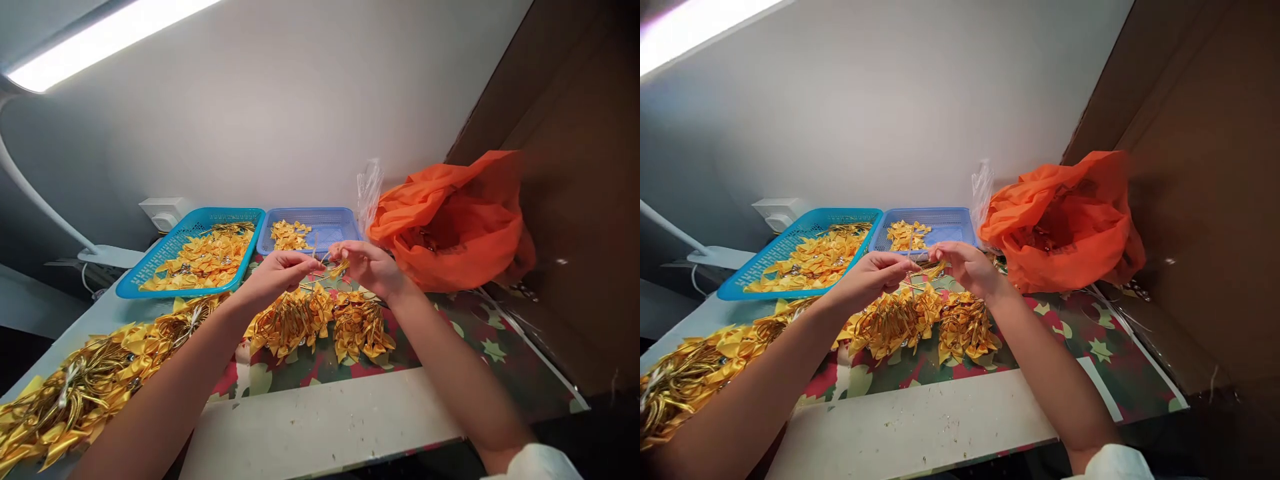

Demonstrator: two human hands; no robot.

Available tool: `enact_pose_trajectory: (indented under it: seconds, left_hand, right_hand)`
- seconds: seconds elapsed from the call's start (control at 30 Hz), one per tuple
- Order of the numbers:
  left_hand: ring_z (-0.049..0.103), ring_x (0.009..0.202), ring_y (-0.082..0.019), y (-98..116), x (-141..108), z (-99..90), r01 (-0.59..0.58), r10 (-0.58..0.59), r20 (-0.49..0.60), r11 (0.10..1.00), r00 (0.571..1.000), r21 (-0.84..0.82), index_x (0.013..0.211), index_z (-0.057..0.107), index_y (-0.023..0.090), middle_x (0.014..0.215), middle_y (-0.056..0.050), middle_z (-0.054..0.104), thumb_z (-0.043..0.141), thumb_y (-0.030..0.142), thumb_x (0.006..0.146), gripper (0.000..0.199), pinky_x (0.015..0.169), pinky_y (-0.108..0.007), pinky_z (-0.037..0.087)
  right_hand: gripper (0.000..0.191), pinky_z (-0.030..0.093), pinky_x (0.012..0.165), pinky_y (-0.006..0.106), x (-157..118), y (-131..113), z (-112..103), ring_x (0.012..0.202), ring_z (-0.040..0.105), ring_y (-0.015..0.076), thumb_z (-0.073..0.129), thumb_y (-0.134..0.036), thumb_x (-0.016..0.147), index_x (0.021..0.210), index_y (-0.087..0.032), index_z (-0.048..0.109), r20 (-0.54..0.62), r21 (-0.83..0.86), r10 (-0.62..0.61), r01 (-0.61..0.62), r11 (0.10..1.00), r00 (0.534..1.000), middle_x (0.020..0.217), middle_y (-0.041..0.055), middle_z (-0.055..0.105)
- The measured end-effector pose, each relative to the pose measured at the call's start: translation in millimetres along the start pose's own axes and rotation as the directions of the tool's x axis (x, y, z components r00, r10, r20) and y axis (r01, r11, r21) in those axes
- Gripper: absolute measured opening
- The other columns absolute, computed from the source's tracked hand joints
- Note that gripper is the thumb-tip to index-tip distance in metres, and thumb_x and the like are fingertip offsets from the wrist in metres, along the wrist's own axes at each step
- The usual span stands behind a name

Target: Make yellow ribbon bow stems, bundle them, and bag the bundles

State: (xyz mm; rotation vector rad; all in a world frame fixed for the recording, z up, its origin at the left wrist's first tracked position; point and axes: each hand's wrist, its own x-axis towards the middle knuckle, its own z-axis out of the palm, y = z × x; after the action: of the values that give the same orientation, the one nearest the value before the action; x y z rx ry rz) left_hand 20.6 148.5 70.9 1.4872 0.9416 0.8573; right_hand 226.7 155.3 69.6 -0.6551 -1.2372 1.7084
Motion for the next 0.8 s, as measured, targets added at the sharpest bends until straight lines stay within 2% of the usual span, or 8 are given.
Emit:
enact_pose_trajectory:
  seconds: [0.1,0.17,0.33,0.43,0.5,0.67,0.73,0.8]
  left_hand:
    - [0.027,0.046,-0.007,5,-3,4.3,-0.015,0.032,-0.092,0.983,0.995,0.185,0.078,0.077,0.017,0.048,0.006,0.04,0.068,0.045,0.078,0.03,0.044,-0.023,0.018]
    - [0.03,0.048,-0.008,7,-4,6.3,-0.052,0.07,-0.06,0.965,0.996,0.257,0.076,0.077,0.017,0.051,0.004,0.048,0.066,0.043,0.08,0.028,0.044,-0.024,0.02]
    - [0.03,0.05,-0.008,5,-4,6.5,-0.099,0.075,0.086,0.944,0.993,0.315,0.073,0.075,0.016,0.054,0.003,0.049,0.064,0.044,0.083,0.032,0.045,-0.025,0.02]
    - [0.03,0.051,-0.008,6,-5,5.8,-0.103,0.069,0.113,0.939,0.991,0.328,0.074,0.075,0.016,0.055,0.003,0.047,0.063,0.044,0.083,0.032,0.045,-0.025,0.02]
    - [0.028,0.05,-0.008,7,-5,5.6,-0.105,0.068,0.122,0.935,0.99,0.337,0.073,0.075,0.015,0.053,0.004,0.042,0.063,0.044,0.082,0.033,0.045,-0.025,0.019]
    - [0.029,0.05,-0.008,9,-5,6.2,-0.112,0.076,0.124,0.939,0.989,0.325,0.076,0.075,0.016,0.053,0.003,0.047,0.063,0.045,0.081,0.032,0.045,-0.024,0.021]
    - [0.034,0.051,-0.008,10,-4,6.8,-0.122,0.096,0.097,0.939,0.991,0.32,0.076,0.075,0.016,0.057,0.001,0.055,0.063,0.043,0.081,0.03,0.046,-0.024,0.024]
    - [0.036,0.052,-0.008,10,-4,7.2,-0.131,0.113,0.073,0.936,0.991,0.327,0.077,0.076,0.016,0.061,0.0,0.059,0.063,0.042,0.082,0.029,0.047,-0.024,0.025]
  right_hand:
    - [0.02,0.045,0.075,0.028,-1,-8,1,0.081,0.055,0.0143,0.072,-0.038,0.07,0.067,-0.02,0.065,-0.185,-0.089,-0.105,0.09,0.992,0.977,0.078,0.0007,0.062]
    - [0.021,0.045,0.076,0.027,-1,-12,2,0.082,0.057,0.0141,0.077,-0.039,0.066,0.071,-0.021,0.068,-0.25,-0.146,-0.157,0.123,0.982,0.956,0.08,0.0005,0.066]
    - [0.028,0.044,0.075,0.027,-1,-10,5,0.084,0.059,0.0133,0.078,-0.044,0.065,0.079,-0.021,0.069,-0.279,-0.186,-0.136,0.086,0.979,0.951,0.088,0.0007,0.068]
    - [0.023,0.045,0.077,0.028,-2,-8,9,0.085,0.059,0.0146,0.072,-0.042,0.073,0.079,-0.02,0.067,-0.208,-0.339,-0.158,0.081,0.937,0.965,0.087,0.0016,0.067]
    - [0.018,0.045,0.08,0.03,-5,-10,12,0.087,0.058,0.0156,0.065,-0.037,0.081,0.079,-0.019,0.066,-0.101,-0.527,-0.207,0.125,0.841,0.973,0.087,0.0023,0.065]
    - [0.011,0.041,0.094,0.038,-21,-26,18,0.102,0.051,0.0196,0.06,-0.023,0.088,0.084,-0.021,0.07,0.187,-0.884,-0.268,0.28,0.374,0.945,0.098,0.0043,0.059]
    - [0.014,0.041,0.095,0.038,-27,-35,18,0.103,0.051,0.0197,0.059,-0.023,0.09,0.088,-0.023,0.072,0.232,-0.899,-0.26,0.309,0.31,0.937,0.1,0.0046,0.058]
    - [0.015,0.043,0.094,0.037,-31,-42,15,0.103,0.053,0.0192,0.058,-0.023,0.091,0.089,-0.022,0.073,0.251,-0.888,-0.245,0.323,0.326,0.937,0.1,0.0049,0.06]
